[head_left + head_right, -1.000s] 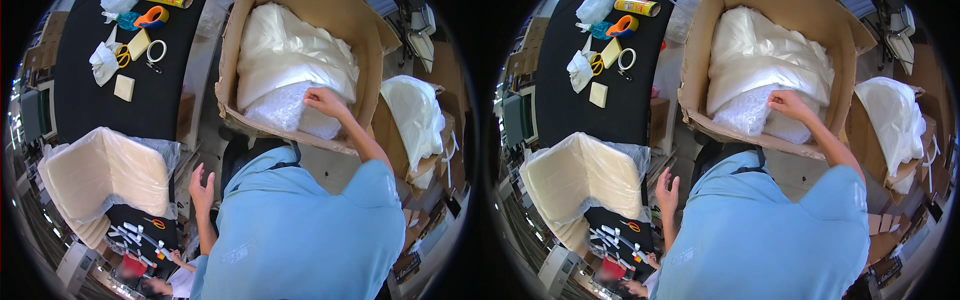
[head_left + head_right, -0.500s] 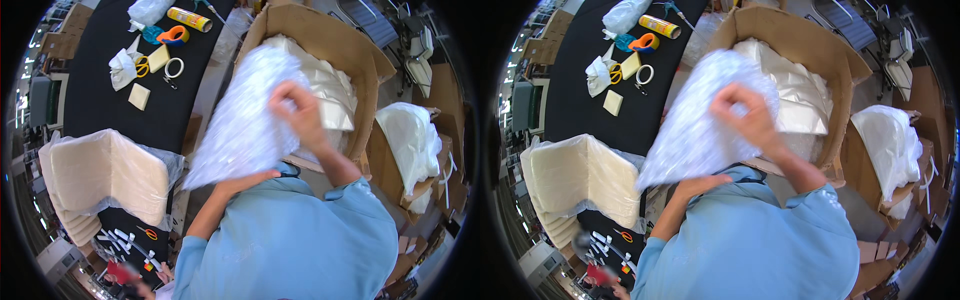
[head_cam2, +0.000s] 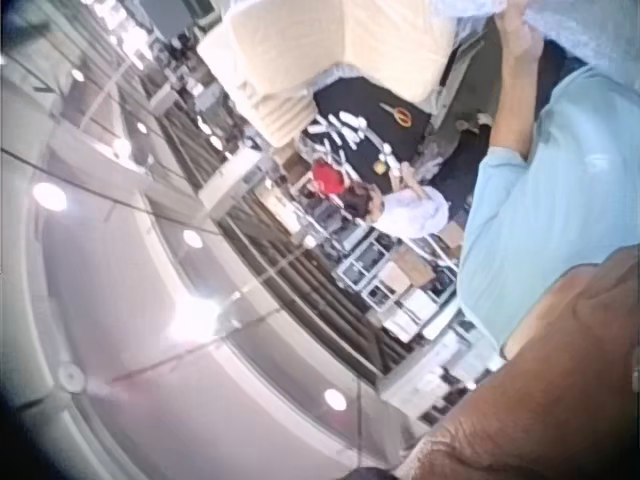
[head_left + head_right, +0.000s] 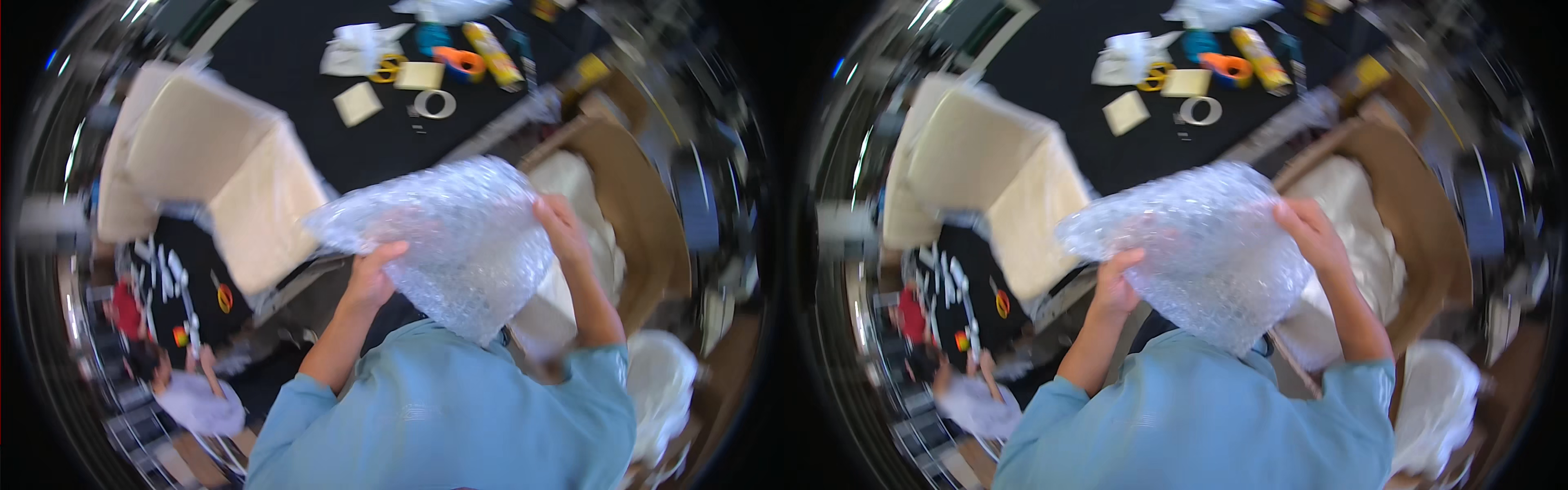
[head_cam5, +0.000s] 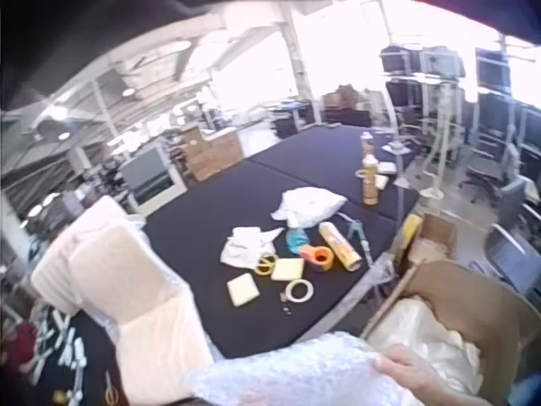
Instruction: Wrapping foam chair cushions in bubble wrap, securing with tape, and packing them into cardboard boxes.
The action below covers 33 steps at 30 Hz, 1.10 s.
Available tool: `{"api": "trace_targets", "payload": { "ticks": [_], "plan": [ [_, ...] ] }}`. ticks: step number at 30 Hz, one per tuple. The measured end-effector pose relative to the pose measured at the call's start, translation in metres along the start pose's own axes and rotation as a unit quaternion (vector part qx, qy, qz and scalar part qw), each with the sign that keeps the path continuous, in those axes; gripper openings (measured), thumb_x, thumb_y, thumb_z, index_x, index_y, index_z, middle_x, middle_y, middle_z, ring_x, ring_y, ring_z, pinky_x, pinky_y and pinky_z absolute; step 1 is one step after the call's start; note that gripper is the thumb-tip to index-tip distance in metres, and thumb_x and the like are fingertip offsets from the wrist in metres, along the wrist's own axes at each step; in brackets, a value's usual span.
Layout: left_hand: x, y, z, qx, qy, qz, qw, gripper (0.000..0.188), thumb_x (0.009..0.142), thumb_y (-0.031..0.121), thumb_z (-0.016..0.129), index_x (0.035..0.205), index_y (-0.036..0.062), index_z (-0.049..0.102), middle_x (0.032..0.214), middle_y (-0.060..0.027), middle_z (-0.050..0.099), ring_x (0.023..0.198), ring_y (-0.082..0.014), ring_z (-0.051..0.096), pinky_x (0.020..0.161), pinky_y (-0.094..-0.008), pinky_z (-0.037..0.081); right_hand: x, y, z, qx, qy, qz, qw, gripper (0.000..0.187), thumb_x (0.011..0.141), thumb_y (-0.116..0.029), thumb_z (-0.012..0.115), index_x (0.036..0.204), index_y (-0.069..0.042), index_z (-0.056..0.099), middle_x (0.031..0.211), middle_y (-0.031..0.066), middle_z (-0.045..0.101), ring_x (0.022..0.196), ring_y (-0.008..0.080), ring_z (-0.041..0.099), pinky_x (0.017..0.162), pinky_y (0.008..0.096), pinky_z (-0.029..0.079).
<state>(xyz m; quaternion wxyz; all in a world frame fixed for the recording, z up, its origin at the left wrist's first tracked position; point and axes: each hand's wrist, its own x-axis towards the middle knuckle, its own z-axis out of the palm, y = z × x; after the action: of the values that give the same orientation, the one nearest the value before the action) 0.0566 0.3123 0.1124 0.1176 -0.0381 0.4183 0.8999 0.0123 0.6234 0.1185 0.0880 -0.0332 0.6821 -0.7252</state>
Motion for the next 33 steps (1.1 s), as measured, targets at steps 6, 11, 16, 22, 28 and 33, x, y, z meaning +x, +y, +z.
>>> {"api": "trace_targets", "payload": {
  "ticks": [6,11,16,22,28,33],
  "plan": [
    [-0.009,-0.019,-0.033,0.164,0.285,0.121,0.937,0.052,0.091,0.01,0.074,0.136,0.0022,0.049,0.112,-0.0061,0.058,0.1,-0.0125,0.058,0.088,-0.0278,0.049,0.026,-0.034,0.01,-0.067,-0.003,-0.019,0.998,0.008,0.091,-0.002,0.071,0.098,-0.004,0.068,0.091,-0.0032,0.066,0.083,0.0052,0.058,0.078,0.0216,0.047],
    [-0.057,0.003,-0.023,0.333,0.142,0.219,0.906,0.047,0.088,0.008,0.075,0.131,0.0045,0.057,0.11,-0.0061,0.062,0.101,-0.0114,0.06,0.087,-0.0275,0.049,0.041,-0.035,0.076,-0.106,0.072,-0.155,0.98,0.029,0.089,-0.002,0.074,0.115,0.0,0.062,0.107,0.0042,0.066,0.098,0.0127,0.062,0.089,0.0278,0.049],
    [-0.076,0.022,-0.02,0.402,0.149,0.19,0.883,0.064,0.086,0.022,0.079,0.139,0.0015,0.05,0.121,-0.0154,0.065,0.108,-0.0183,0.062,0.093,-0.0346,0.051,0.007,0.0,0.193,-0.421,-0.211,-0.114,0.875,0.046,0.077,-0.023,0.085,0.111,0.001,0.065,0.099,0.0153,0.069,0.089,0.0306,0.066,0.08,0.0413,0.053],
    [-0.111,0.028,-0.103,0.346,0.174,0.141,0.911,0.023,0.096,0.016,0.066,0.109,-0.0031,0.064,0.088,-0.0088,0.07,0.084,-0.0135,0.065,0.076,-0.0313,0.053,0.002,0.03,0.251,-0.109,-0.354,0.183,0.911,0.058,0.083,-0.015,0.083,0.134,-0.002,0.058,0.128,0.0079,0.063,0.118,0.0207,0.059,0.102,0.0362,0.046],
    [-0.142,0.057,-0.176,0.259,0.229,0.186,0.92,0.018,0.098,0.016,0.063,0.101,-0.0014,0.068,0.079,-0.005,0.067,0.071,-0.0112,0.062,0.063,-0.0286,0.05,0.027,-0.022,0.293,-0.205,-0.278,0.137,0.928,0.042,0.08,-0.007,0.084,0.118,0.001,0.068,0.117,0.0087,0.07,0.109,0.0188,0.063,0.098,0.0332,0.05],
    [-0.172,0.091,-0.263,-0.121,0.423,0.156,0.884,0.02,0.098,0.016,0.058,0.109,0.003,0.069,0.081,-0.002,0.07,0.071,-0.0139,0.068,0.051,-0.0308,0.055,0.073,-0.075,0.304,-0.213,-0.159,-0.091,0.96,0.016,0.092,-0.002,0.065,0.105,0.001,0.073,0.098,0.0015,0.072,0.087,0.0074,0.063,0.081,0.0228,0.05]
  ]
}}
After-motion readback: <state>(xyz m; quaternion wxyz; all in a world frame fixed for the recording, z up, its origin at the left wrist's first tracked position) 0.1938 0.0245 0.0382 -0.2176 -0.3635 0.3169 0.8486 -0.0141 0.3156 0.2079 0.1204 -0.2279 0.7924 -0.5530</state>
